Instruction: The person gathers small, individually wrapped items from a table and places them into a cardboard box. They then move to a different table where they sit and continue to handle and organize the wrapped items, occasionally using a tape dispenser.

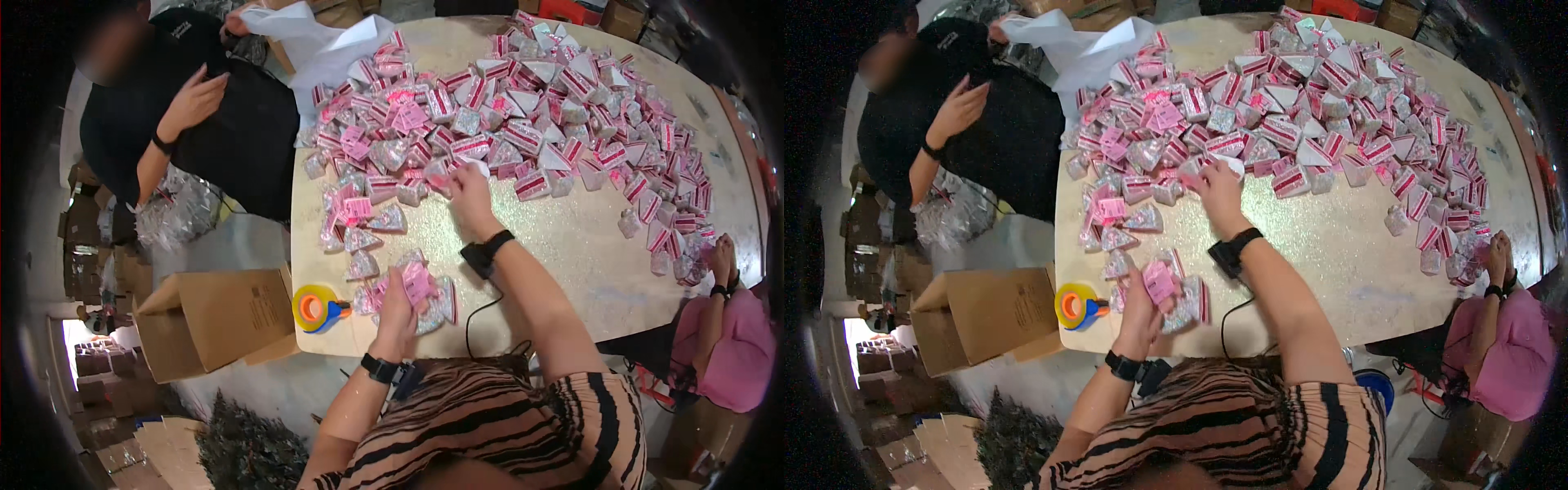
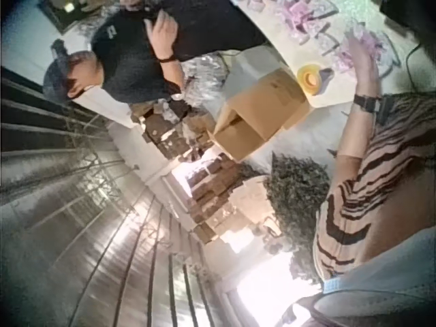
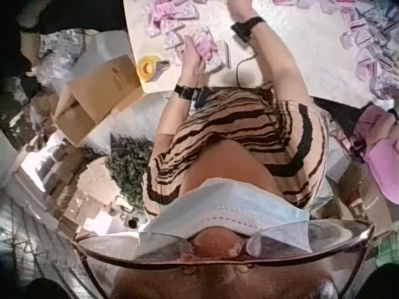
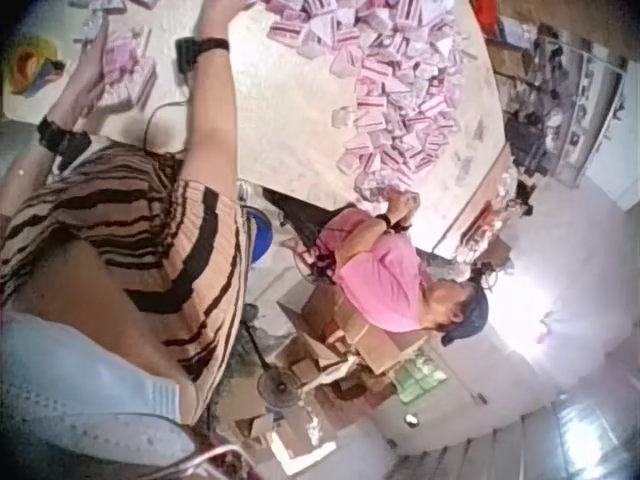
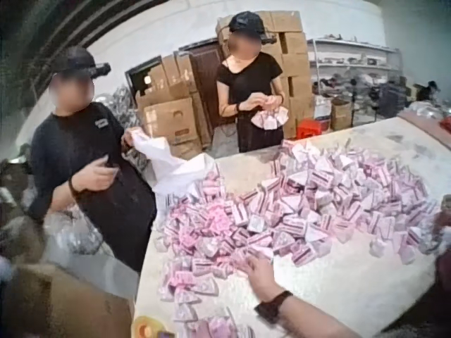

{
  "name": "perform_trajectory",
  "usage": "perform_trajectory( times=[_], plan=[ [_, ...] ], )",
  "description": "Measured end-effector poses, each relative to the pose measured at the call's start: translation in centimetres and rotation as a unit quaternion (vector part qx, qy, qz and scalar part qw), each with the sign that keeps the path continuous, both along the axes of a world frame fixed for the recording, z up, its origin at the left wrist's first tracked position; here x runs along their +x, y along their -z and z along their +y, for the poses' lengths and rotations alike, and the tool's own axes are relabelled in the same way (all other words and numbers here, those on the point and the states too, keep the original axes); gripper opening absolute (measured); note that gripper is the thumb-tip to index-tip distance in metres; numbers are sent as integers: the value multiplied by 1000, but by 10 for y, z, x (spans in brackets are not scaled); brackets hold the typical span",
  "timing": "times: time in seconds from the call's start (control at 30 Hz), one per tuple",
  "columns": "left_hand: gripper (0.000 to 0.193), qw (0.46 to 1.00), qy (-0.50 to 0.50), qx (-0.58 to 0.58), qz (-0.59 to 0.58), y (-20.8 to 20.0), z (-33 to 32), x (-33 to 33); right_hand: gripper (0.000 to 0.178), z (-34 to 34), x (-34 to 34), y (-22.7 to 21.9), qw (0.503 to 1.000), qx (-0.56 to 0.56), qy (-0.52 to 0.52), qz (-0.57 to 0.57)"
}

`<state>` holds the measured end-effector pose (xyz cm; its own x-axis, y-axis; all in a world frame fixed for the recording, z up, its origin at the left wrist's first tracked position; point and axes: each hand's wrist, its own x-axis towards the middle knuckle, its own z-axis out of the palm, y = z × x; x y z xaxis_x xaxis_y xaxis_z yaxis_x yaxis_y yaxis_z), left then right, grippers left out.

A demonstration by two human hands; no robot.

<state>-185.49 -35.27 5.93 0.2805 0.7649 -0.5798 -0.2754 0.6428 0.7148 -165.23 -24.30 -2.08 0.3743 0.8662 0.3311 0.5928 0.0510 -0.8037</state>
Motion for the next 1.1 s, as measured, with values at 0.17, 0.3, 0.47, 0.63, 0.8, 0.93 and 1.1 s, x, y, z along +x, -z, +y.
perform_trajectory(
  times=[0.17, 0.3, 0.47, 0.63, 0.8, 0.93, 1.1],
  plan=[
    [50, 999, 6, 19, -28, -2, 12, 2, 9, -63, 40, -120, 967, 57, -165, -187],
    [39, 996, 44, 77, 7, -4, 13, 12, 12, -102, 33, -163, 937, 35, -323, -126],
    [43, 984, 121, 128, 29, -9, 7, 27, 17, -125, -3, -136, 941, 50, -324, -89],
    [47, 974, 168, 153, 3, -14, -1, 31, 22, -141, -6, -130, 959, 35, -273, -74],
    [49, 987, 97, 115, -55, -22, -13, 49, 20, -153, -4, -129, 967, 46, -249, -25],
    [50, 987, 74, 129, -57, -25, -17, 60, 20, -157, 2, -127, 965, 34, -259, -37],
    [48, 972, 158, 172, -10, -22, -17, 54, 17, -160, 7, -129, 963, 30, -260, -66]
  ],
)
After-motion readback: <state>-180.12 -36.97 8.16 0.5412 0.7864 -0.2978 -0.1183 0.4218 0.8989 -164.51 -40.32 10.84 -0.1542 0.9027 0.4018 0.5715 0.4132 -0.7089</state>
